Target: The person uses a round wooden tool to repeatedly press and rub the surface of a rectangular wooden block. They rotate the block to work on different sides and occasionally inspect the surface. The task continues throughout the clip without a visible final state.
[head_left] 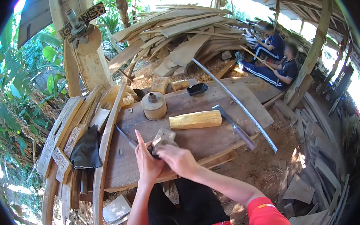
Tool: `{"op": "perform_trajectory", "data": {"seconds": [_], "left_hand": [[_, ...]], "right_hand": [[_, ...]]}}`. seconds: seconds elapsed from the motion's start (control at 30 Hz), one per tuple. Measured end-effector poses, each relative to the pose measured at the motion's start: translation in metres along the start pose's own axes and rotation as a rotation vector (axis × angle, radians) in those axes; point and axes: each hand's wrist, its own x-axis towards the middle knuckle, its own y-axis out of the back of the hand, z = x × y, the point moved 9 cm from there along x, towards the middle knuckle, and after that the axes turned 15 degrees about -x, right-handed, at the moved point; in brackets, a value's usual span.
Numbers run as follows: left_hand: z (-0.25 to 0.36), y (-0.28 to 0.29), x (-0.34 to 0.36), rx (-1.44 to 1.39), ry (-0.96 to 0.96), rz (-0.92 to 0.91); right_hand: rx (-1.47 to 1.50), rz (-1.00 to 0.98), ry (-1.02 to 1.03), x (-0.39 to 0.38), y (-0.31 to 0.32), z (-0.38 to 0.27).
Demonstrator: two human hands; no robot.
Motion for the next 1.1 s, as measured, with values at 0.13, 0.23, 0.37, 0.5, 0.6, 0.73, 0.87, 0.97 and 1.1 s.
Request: {"op": "perform_trajectory", "data": {"seconds": [0.13,0.23,0.37,0.5,0.6,0.73,0.87,0.97,1.1], "left_hand": [[0.016,0.0,0.001,0.144,0.052,-0.029],[0.023,-0.003,0.001,0.275,-0.054,-0.05],[0.022,0.001,-0.004,0.303,-0.158,0.041],[0.02,-0.001,-0.003,0.246,-0.126,0.033],[0.029,-0.005,-0.004,0.272,-0.196,-0.002],[0.032,-0.004,-0.002,0.344,-0.206,0.028],[0.027,-0.004,-0.002,0.369,-0.189,0.015],[0.026,-0.01,0.002,0.367,-0.168,-0.022],[0.022,-0.02,0.016,0.37,-0.16,-0.084]], "right_hand": [[-0.082,0.201,-0.205,0.018,0.053,0.055],[-0.179,0.432,-0.264,0.033,0.107,0.102],[-0.338,0.062,-0.45,0.034,0.113,0.158],[-0.636,-0.321,-0.299,-0.001,0.095,0.16],[-0.704,-0.304,-0.29,-0.013,0.093,0.161],[-0.505,-0.19,-0.379,-0.011,0.085,0.164],[-0.448,-0.229,-0.434,-0.009,0.083,0.164],[-0.561,-0.336,-0.361,-0.01,0.084,0.17],[-0.613,-0.328,-0.329,-0.015,0.073,0.175]]}}
